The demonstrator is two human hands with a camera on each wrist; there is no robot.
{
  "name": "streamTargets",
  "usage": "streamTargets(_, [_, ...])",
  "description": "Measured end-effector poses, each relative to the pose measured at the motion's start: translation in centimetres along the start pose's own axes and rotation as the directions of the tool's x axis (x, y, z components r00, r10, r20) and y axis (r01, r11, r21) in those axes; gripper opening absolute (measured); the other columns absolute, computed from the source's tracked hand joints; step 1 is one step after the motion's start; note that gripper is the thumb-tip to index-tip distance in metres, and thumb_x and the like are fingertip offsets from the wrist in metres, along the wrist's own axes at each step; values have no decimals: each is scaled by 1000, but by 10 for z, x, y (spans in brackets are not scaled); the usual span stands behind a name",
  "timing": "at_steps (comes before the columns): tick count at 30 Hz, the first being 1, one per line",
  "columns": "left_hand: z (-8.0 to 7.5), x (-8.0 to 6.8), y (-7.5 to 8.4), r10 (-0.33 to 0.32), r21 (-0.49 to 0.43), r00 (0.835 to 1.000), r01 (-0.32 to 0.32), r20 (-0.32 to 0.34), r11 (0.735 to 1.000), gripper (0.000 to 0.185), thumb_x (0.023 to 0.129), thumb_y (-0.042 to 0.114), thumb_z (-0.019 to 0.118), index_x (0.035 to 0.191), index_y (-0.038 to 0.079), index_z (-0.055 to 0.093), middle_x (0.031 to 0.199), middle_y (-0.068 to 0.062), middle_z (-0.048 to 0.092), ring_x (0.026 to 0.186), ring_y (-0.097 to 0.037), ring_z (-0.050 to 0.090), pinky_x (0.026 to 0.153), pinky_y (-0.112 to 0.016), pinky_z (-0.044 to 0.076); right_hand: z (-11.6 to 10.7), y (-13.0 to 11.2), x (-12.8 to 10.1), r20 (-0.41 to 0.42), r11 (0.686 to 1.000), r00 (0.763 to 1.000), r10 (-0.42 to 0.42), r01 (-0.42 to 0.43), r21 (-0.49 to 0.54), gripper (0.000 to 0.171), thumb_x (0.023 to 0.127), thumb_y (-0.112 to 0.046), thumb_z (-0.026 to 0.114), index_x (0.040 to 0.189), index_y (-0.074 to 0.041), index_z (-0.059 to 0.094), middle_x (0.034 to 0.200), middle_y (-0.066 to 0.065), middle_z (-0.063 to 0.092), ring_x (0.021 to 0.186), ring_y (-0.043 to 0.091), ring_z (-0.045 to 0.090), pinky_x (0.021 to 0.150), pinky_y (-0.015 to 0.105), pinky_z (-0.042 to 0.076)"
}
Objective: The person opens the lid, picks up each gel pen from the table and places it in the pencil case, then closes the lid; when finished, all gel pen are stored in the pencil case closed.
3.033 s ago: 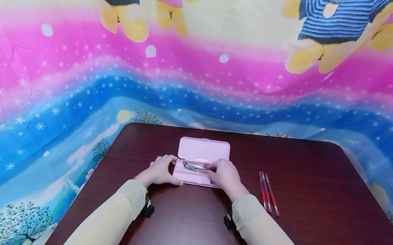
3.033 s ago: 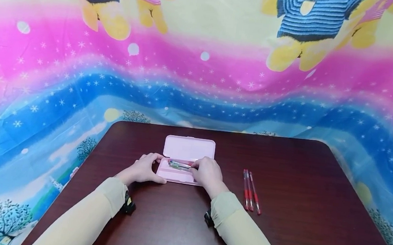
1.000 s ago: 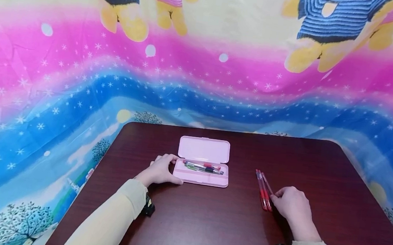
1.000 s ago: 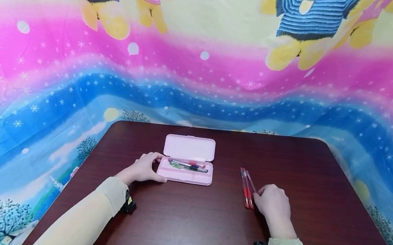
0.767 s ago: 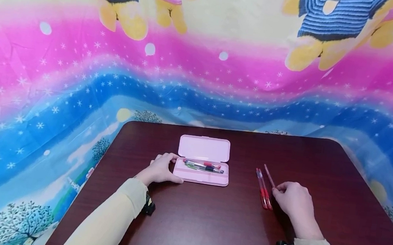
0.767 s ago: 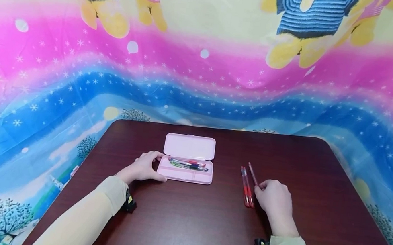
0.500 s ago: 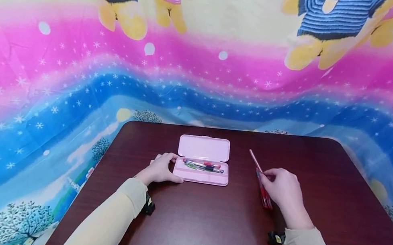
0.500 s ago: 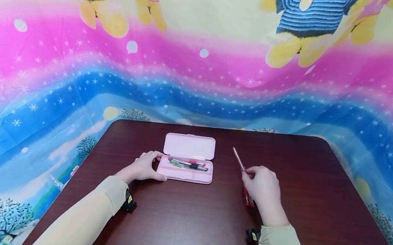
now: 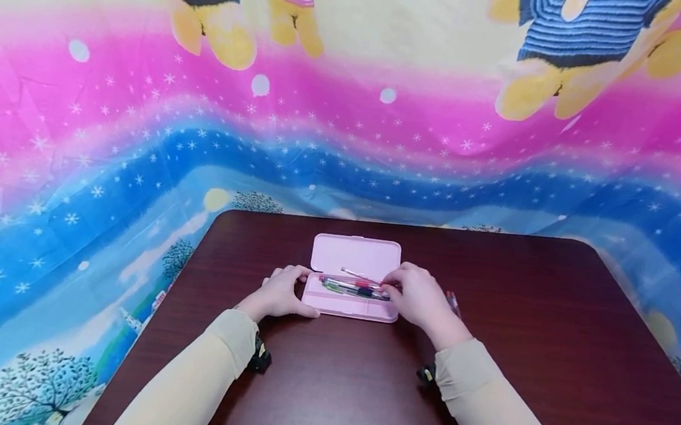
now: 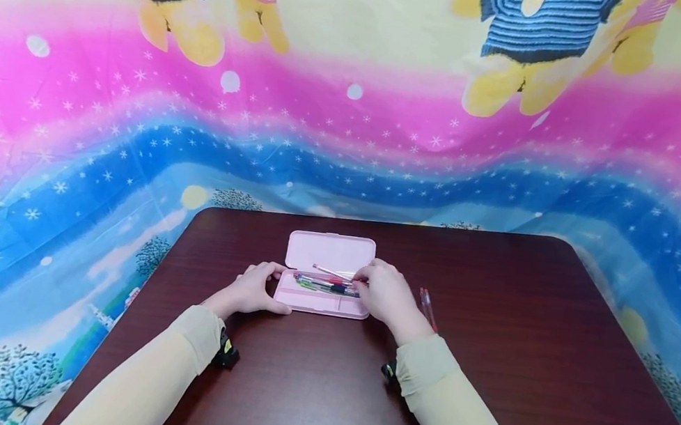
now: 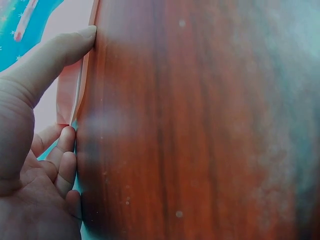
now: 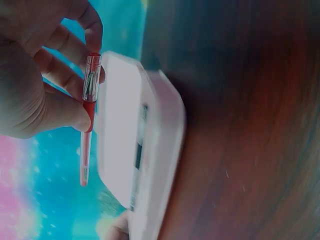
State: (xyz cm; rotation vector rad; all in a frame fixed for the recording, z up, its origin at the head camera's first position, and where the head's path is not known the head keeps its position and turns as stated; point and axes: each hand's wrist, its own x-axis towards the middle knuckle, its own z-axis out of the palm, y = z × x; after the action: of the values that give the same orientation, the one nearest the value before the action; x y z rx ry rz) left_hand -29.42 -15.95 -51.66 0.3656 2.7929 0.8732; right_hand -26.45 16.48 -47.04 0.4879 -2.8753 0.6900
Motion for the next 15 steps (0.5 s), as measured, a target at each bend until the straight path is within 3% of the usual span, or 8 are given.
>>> streamTargets(5, [-1, 0, 2, 2, 11, 1000, -1, -5, 1000, 94, 73, 53, 100, 149, 16, 59, 139, -6, 64, 137, -32, 49, 116, -60, 39, 19, -9, 12, 42, 1000, 999, -24, 25, -16, 10, 99, -21, 83, 106, -15, 87, 103, 4, 75, 91, 23, 70, 93, 47, 61])
streamTargets(10, [-2, -1, 3, 2, 15, 1000, -2, -12, 1000, 92, 73, 52, 100, 148, 17, 60, 138, -6, 64, 136, -31, 49, 115, -59, 39, 36, -13, 24, 34, 997, 998, -49, 51, -61, 9, 100, -22, 82, 106, -18, 87, 103, 3, 75, 94, 24, 72, 94, 47, 61])
streamTargets(15, [0, -2, 2, 2, 12, 1000, -1, -10, 1000, 92, 73, 52, 100, 148, 17, 60, 137, -6, 64, 135, -31, 49, 115, -60, 39, 49, -15, 30, 22, 994, 1000, -22, 24, -108, 9, 99, -23, 82, 105, -20, 87, 102, 3, 73, 96, 26, 72, 94, 48, 61])
